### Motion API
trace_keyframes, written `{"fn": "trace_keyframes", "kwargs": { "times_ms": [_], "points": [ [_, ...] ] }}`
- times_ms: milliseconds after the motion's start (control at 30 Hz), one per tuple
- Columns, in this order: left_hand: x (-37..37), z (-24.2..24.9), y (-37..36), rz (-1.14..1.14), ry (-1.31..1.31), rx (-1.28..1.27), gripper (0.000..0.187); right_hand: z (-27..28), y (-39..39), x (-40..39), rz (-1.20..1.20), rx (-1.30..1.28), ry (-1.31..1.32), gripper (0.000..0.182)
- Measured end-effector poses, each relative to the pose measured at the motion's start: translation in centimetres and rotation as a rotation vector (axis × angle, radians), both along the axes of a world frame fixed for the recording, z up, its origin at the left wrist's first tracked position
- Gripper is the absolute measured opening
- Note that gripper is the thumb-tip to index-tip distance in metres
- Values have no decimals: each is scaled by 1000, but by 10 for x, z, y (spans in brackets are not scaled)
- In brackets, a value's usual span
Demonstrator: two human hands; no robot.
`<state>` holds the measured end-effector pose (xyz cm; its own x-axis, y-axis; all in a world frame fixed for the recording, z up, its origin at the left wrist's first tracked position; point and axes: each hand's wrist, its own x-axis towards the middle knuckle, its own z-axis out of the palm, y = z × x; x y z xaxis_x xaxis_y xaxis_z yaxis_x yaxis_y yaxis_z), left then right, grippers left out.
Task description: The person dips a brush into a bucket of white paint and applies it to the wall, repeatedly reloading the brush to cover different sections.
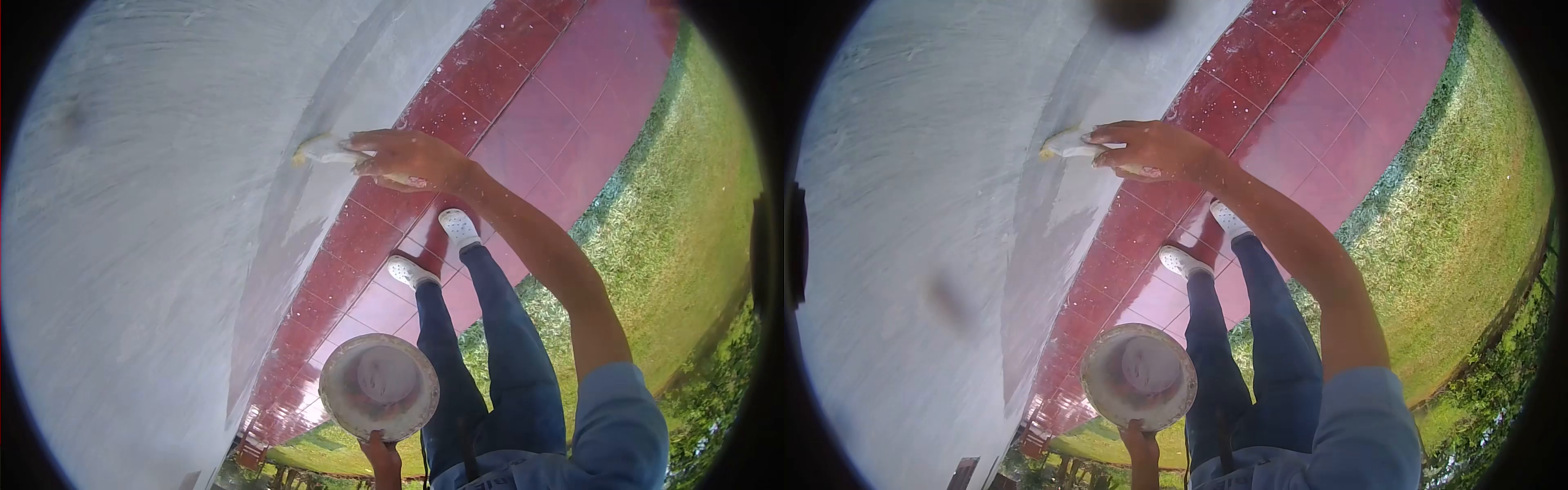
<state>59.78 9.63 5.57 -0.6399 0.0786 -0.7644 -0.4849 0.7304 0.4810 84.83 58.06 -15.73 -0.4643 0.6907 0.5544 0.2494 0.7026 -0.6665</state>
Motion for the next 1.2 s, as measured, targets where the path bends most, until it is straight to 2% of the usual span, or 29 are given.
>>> {"fn": "trace_keyframes", "kwargs": {
  "times_ms": [33,67,100,167,233,267,333,400,433,500,533,567,633,700,733,800,867,933,967,1000,1033,1067,1100,1133,1200],
  "points": [
    [1,1,1,8,3,-4,68,1,7,25,-7,-203,71,31],
    [3,0,4,23,-12,-4,68,-1,25,50,-89,3,-60,30],
    [6,0,4,41,-28,-6,69,2,31,71,-191,-116,-13,30],
    [2,-7,-14,72,-34,-19,70,0,53,97,-394,20,87,26],
    [-9,-14,-23,99,-33,-29,71,-3,73,92,-724,56,222,21],
    [-8,-16,-27,107,-62,-29,73,-5,76,83,-714,47,231,21],
    [-6,-18,-30,116,-80,-33,75,-1,80,46,-888,176,499,20],
    [-6,-17,-33,142,-60,-14,74,-35,59,-17,-881,40,536,21],
    [-10,-20,-39,144,-56,-13,74,-31,32,-69,-955,126,381,21],
    [-10,-21,-45,154,-64,6,74,-18,-52,-170,-777,-243,610,28],
    [-8,-22,-45,158,-64,4,74,-6,-90,-209,-719,-240,653,30],
    [-6,-24,-42,165,-50,-8,74,3,-130,-234,-584,-301,584,31],
    [-11,-25,-50,159,-37,-39,75,16,-197,-277,-240,-476,671,27],
    [-26,-33,-73,160,-27,-15,75,2,-242,-310,81,-418,545,22],
    [-29,-35,-77,159,-28,-19,75,-11,-253,-317,79,-422,544,22],
    [-45,-44,-87,175,-24,-48,76,-37,-273,-331,457,-473,319,18],
    [-59,-51,-96,174,-28,-48,76,-44,-252,-292,361,-658,439,15],
    [-77,-46,-104,182,-29,-40,77,-58,-233,-272,43,-809,563,15],
    [-87,-44,-107,186,-38,-35,77,-61,-222,-247,-77,-1023,489,15],
    [-96,-43,-109,188,-48,-28,77,-77,-215,-231,-201,-1179,572,18],
    [-106,-45,-115,181,-56,-21,77,-105,-214,-212,-316,-1101,684,23],
    [-117,-45,-122,174,-52,-19,77,-118,-212,-190,-399,-1217,880,29],
    [-128,-46,-127,167,-48,-16,77,-115,-209,-165,-504,-1223,868,34],
    [-137,-47,-126,160,-55,-13,77,-135,-213,-143,-566,-1192,849,34],
    [-150,-47,-122,148,-64,-7,77,-142,-225,-106,-639,-1238,947,35]
  ]
}}
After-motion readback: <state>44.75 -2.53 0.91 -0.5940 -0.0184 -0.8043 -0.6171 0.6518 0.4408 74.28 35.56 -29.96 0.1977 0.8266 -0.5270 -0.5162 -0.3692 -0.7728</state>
